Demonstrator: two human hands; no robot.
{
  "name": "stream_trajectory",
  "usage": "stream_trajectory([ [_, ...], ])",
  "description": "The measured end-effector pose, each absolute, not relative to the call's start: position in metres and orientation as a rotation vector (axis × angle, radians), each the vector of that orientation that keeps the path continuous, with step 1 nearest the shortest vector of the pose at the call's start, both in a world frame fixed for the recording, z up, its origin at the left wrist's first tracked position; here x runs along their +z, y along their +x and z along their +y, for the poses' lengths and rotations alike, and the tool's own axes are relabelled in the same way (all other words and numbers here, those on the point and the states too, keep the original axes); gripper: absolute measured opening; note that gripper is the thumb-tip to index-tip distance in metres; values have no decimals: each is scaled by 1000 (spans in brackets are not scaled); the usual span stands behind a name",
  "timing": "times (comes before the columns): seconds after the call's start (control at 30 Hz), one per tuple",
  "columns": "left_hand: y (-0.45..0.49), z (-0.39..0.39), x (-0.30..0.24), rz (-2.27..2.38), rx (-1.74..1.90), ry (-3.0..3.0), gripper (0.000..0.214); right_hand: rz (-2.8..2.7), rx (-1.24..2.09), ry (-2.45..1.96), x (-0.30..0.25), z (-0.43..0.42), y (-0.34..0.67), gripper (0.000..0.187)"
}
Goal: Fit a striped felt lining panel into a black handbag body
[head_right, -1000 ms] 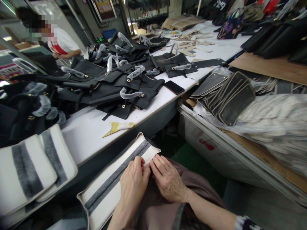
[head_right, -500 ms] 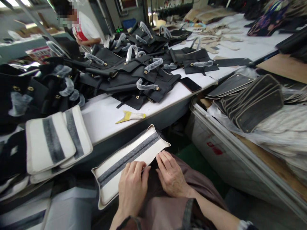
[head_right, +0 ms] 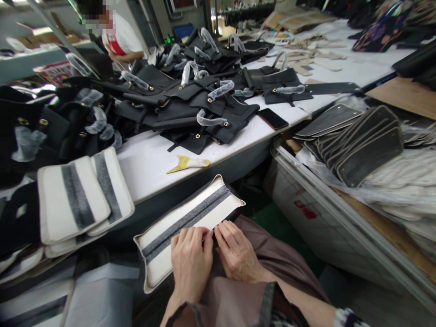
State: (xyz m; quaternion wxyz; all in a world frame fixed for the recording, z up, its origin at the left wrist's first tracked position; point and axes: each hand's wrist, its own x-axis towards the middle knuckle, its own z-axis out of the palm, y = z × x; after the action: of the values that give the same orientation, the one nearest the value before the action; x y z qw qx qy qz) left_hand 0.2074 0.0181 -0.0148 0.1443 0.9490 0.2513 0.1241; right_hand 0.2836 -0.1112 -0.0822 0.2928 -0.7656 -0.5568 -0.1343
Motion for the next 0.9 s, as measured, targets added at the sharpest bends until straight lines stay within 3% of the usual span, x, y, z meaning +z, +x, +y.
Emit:
stream_trajectory([
  [0.2, 184, 20, -13, 738, 422, 2695, 6, -1529, -346, -2024, -79, -108, 278, 56],
  [0.6, 166, 29, -10, 839, 356, 2715, 13, -1649, -392, -1969, -82, -98, 266, 49],
  [0.9, 143, 34, -19, 937, 553, 2638, 8, -1714, -333, -1912, -82, -90, 258, 52],
])
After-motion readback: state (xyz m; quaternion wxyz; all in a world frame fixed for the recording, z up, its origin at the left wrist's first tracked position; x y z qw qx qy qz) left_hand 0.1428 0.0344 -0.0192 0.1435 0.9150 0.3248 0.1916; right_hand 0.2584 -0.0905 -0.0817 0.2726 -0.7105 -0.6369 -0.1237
